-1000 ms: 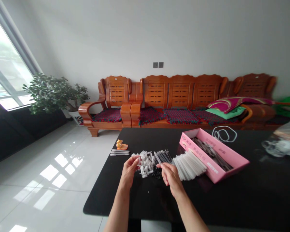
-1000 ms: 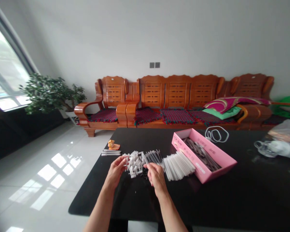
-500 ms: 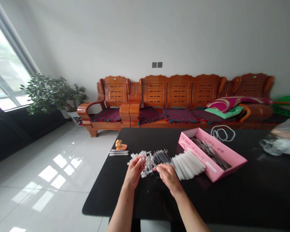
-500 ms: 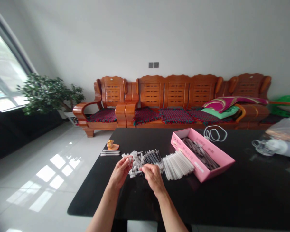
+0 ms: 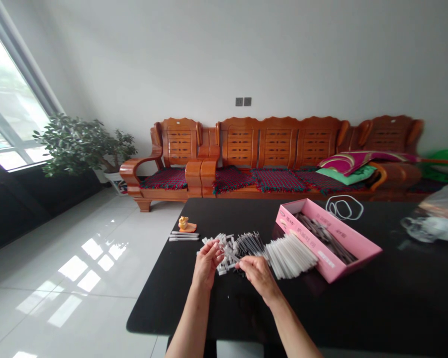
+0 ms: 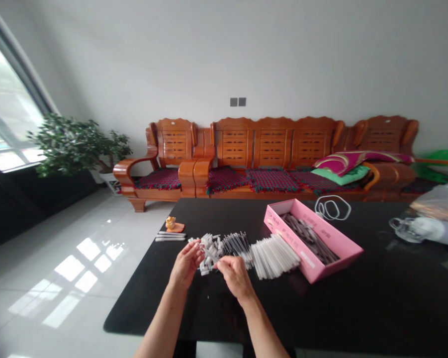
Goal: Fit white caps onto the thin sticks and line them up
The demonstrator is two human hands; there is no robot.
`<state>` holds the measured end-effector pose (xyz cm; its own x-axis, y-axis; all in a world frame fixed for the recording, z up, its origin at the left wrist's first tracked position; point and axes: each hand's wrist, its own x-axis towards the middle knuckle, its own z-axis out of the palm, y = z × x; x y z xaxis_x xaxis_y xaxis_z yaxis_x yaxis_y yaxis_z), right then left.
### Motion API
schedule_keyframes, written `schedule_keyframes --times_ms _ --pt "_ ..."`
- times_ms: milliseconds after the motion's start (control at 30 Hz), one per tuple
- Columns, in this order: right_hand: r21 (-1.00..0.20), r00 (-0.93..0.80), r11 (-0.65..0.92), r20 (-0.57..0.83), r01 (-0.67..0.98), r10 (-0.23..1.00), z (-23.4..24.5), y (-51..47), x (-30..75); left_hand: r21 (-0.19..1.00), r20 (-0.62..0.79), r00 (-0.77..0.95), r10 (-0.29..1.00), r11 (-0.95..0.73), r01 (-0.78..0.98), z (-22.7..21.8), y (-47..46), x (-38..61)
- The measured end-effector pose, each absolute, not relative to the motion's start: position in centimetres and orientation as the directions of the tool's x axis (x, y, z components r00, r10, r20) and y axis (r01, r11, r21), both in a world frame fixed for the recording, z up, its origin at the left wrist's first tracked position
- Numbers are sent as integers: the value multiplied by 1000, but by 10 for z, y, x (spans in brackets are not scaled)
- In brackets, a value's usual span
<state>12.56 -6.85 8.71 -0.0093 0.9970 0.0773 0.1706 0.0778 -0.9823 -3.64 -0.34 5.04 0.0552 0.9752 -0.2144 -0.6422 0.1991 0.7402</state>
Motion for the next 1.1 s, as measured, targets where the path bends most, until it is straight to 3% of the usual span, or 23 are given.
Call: schedule_keyframes --times_ms 300,567,833,933,1100 --pt "-928 15 172 188 330 982 79 -65 124 867 -117 -45 992 80 -492 54 -8 -31" --pt "-882 -5 191 209 431 978 78 -66 122 856 -127 -18 992 100 -508 54 -10 -26" --pt "-853 -20 226 246 470 969 77 -68 120 887 -57 -84 995 11 -462 49 -11 -16" --pt "-924 0 154 164 349 986 74 -66 119 886 -17 -94 995 -28 -462 46 -9 -14" --pt "-989 -3 -127 -127 -78 992 69 -66 111 869 26 -90 996 -67 -490 46 -6 -14"
